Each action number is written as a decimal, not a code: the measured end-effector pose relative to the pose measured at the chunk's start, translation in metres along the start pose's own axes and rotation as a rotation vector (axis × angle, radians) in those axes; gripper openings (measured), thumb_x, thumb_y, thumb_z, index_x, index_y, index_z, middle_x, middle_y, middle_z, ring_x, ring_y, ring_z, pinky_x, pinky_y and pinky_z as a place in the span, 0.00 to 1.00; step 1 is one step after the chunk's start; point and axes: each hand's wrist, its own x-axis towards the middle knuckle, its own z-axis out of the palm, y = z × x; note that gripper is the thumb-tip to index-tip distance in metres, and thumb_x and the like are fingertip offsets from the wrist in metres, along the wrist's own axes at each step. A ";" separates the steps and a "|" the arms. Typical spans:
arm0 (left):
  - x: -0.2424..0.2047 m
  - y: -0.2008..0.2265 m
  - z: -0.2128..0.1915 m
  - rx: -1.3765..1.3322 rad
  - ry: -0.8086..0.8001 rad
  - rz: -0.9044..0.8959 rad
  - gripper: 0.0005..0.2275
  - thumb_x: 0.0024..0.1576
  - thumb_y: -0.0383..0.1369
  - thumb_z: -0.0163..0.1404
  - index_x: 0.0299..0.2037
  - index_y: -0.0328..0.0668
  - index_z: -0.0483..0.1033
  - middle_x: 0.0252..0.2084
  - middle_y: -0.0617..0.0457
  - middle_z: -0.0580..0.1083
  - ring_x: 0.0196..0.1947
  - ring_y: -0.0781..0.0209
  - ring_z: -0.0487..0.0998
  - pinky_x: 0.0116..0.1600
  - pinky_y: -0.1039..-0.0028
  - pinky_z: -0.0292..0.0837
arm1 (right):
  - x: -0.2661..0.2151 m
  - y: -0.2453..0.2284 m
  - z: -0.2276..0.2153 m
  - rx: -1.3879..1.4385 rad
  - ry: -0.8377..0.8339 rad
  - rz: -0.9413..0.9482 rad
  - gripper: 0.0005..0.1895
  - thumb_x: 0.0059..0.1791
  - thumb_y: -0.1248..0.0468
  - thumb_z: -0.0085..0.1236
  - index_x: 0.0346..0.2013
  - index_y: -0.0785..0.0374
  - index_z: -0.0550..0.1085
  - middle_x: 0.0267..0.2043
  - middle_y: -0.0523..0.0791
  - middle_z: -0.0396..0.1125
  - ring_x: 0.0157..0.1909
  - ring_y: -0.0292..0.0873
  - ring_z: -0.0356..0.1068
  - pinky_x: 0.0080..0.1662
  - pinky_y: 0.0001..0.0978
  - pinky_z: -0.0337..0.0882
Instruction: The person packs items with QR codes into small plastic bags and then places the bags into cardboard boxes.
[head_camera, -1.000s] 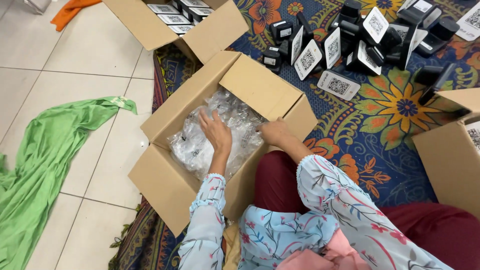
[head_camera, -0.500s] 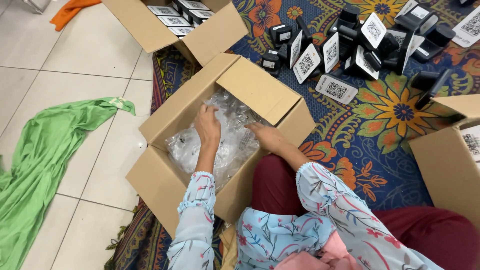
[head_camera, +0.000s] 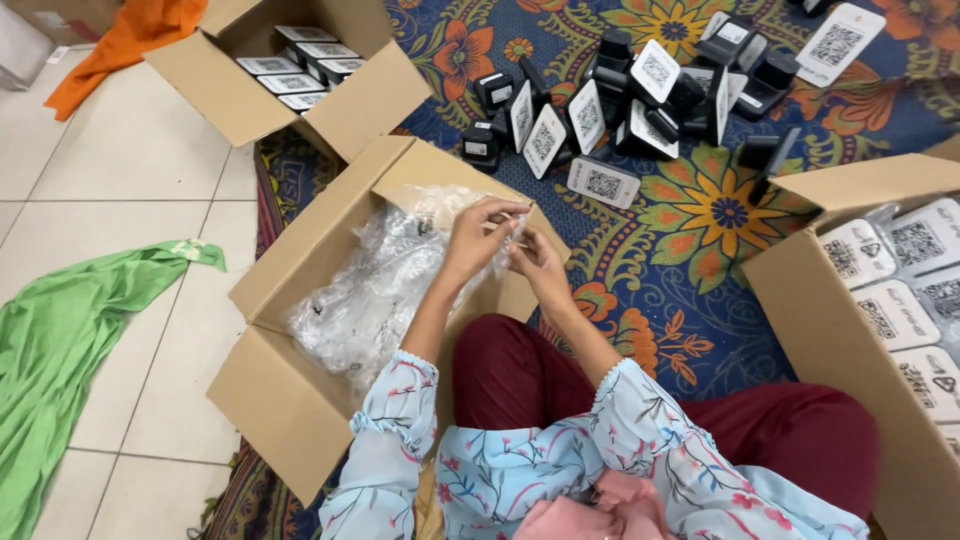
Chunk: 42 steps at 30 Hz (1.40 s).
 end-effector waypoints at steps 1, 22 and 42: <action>0.002 0.008 0.013 -0.003 -0.010 0.005 0.12 0.57 0.20 0.54 0.49 0.41 0.82 0.47 0.52 0.78 0.41 0.63 0.81 0.47 0.74 0.78 | -0.001 -0.005 -0.014 -0.002 0.010 -0.006 0.27 0.53 0.64 0.60 0.65 0.61 0.65 0.60 0.44 0.66 0.56 0.35 0.71 0.55 0.30 0.75; 0.020 -0.109 0.158 0.194 0.100 -0.006 0.23 0.66 0.38 0.53 0.60 0.19 0.65 0.50 0.36 0.73 0.48 0.48 0.75 0.52 0.65 0.69 | -0.043 -0.090 -0.171 -0.340 0.478 -0.171 0.06 0.58 0.62 0.49 0.40 0.62 0.70 0.35 0.36 0.69 0.36 0.26 0.66 0.39 0.19 0.66; -0.034 -0.278 0.200 0.027 0.308 -0.235 0.17 0.56 0.40 0.53 0.49 0.37 0.76 0.46 0.41 0.78 0.47 0.43 0.79 0.51 0.56 0.73 | -0.095 -0.085 -0.069 -0.887 0.230 -0.429 0.33 0.40 0.59 0.74 0.57 0.66 0.74 0.57 0.48 0.69 0.54 0.42 0.70 0.51 0.35 0.72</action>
